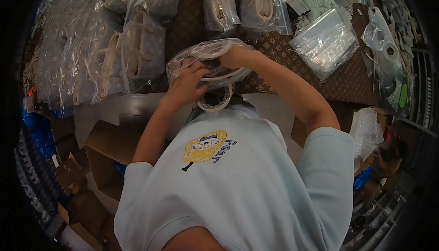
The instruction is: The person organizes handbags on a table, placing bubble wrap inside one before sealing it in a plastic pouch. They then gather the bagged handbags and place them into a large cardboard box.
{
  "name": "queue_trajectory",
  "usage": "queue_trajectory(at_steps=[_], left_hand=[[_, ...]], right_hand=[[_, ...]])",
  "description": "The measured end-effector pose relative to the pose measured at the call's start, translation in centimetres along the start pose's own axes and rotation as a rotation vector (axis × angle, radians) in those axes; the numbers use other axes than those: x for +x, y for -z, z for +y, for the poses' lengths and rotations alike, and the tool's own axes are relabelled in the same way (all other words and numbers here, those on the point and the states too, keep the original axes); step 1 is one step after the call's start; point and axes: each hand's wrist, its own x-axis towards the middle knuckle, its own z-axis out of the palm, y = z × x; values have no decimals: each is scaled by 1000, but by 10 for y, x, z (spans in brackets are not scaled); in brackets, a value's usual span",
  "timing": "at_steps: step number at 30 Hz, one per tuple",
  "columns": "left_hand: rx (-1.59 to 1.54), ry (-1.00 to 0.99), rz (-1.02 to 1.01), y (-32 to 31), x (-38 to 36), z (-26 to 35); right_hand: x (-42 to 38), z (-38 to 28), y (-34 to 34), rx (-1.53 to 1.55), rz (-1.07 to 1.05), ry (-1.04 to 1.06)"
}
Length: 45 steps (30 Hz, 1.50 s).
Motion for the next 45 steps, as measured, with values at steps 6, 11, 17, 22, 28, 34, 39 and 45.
queue_trajectory(at_steps=[6,11,17,22,28,34,39,45], left_hand=[[-56,-55,-16,2,-4,-2],[-53,-63,-20,2,-3,-2],[-95,-54,96,-2,-9,-7],[-373,-31,395,-7,-10,-21],[-467,50,372,-3,-4,-15],[-410,100,297,-8,-8,-17],[-339,71,261,-4,-7,-18],[-427,274,137,14,-10,-8]], right_hand=[[4,8,-11,-323,-190,-64],[5,-56,31,-84,-331,-89],[11,-43,17,-40,-335,92],[4,-59,20,-21,-359,-10],[-6,-47,15,149,-134,116],[0,-40,-9,-131,-223,-169],[10,-22,-39,-302,64,-34],[-31,-77,30,-82,144,-2]])
